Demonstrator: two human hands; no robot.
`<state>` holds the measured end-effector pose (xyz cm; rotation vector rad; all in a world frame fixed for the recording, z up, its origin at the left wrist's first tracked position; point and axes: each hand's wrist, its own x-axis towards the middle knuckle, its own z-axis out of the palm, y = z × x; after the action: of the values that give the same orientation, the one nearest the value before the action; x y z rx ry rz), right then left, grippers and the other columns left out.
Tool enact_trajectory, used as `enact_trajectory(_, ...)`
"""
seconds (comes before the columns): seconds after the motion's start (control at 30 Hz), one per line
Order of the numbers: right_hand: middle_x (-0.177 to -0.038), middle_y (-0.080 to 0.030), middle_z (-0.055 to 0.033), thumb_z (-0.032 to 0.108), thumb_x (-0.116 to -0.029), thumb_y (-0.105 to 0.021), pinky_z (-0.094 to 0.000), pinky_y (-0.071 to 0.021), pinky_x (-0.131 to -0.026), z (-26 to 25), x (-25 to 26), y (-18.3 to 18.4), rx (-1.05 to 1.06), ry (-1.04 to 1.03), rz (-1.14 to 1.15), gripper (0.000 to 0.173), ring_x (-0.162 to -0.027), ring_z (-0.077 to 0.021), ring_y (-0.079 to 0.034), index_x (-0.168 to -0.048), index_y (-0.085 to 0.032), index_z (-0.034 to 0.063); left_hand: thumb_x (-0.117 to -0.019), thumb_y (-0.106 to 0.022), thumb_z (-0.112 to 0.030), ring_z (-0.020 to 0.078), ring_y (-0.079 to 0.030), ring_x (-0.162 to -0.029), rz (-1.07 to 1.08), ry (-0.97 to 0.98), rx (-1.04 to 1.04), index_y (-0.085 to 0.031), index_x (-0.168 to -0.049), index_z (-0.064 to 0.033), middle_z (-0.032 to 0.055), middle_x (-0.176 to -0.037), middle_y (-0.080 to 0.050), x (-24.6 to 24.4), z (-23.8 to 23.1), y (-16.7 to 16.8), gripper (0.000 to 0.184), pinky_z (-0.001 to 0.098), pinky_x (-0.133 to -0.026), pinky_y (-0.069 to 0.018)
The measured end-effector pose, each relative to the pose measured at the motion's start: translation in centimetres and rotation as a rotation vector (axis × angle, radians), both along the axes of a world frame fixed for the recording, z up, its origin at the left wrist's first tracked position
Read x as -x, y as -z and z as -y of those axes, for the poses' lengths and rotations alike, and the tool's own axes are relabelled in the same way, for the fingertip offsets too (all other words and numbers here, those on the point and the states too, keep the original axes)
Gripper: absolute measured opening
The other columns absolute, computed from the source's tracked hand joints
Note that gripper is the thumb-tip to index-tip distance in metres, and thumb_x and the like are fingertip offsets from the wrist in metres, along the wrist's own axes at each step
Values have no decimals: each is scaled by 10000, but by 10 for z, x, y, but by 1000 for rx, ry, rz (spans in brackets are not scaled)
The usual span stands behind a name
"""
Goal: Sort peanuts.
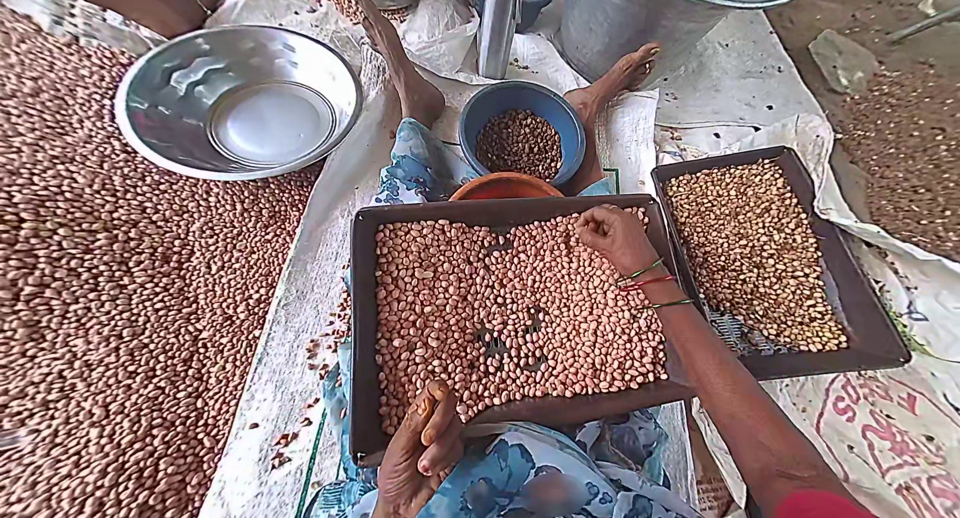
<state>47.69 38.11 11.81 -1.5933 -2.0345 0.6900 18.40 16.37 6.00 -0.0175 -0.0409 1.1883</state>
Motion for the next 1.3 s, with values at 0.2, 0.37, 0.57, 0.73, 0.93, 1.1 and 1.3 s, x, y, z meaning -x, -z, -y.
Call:
enact_trajectory(0.2,-810,-583,-43,18,-991,-600,-241,-394,-614,5,10,-7,197,-7,-244,151,-640,-73,-446,-1114,-681,-14,-1008,-583,-161,52,-656,-643,0,1,0,-675,-1084,-27,9,-811,-676,-1,0,0,179,152,-581,-527)
enact_trajectory(0.37,-969,-697,-253,109,-968,-695,-583,-540,-797,12,38,13,29,-95,290,163,-908,-429,-689,-1066,-754,-8,-1003,-592,-153,55,-662,-647,0,-12,-15,-676,-1114,-26,13,-819,-682,0,1,1,189,155,-590,-534)
enact_trajectory(0.57,-1414,-526,-302,75,-934,-718,-768,-369,-946,25,-57,-63,-203,359,469,405,-1291,-569,-472,-1333,-650,70,-1011,-578,-158,59,-658,-643,-8,-8,6,-671,-1109,-30,12,-808,-672,3,2,3,186,163,-582,-531)
enact_trajectory(0.73,-1127,-690,-307,25,-1009,-603,-659,-474,-936,12,-88,-50,-174,211,395,183,-1072,-505,-653,-1111,-737,-47,-1012,-572,-166,50,-661,-648,-31,33,2,-689,-1117,-42,6,-820,-683,3,-2,3,201,154,-585,-532)
enact_trajectory(0.93,-1093,-710,-264,47,-966,-675,-632,-462,-932,-3,-66,4,-217,22,504,160,-1092,-477,-643,-1088,-758,-15,-1011,-569,-157,65,-669,-661,0,25,20,-686,-1114,-35,16,-838,-687,3,0,2,198,164,-595,-540)
enact_trajectory(1.1,-1021,-714,-269,36,-954,-648,-618,-453,-916,-12,-71,3,-135,-6,501,135,-1059,-464,-658,-995,-747,-46,-1016,-566,-168,48,-663,-662,-42,23,7,-687,-1123,-47,3,-828,-685,2,-2,1,202,158,-596,-534)
enact_trajectory(1.3,-1207,-626,-362,76,-999,-615,-728,-415,-935,7,-92,-33,-270,397,486,243,-1145,-578,-582,-1183,-671,-73,-1007,-581,-152,56,-654,-635,-32,10,11,-681,-1121,-28,12,-815,-678,1,-2,2,196,160,-582,-533)
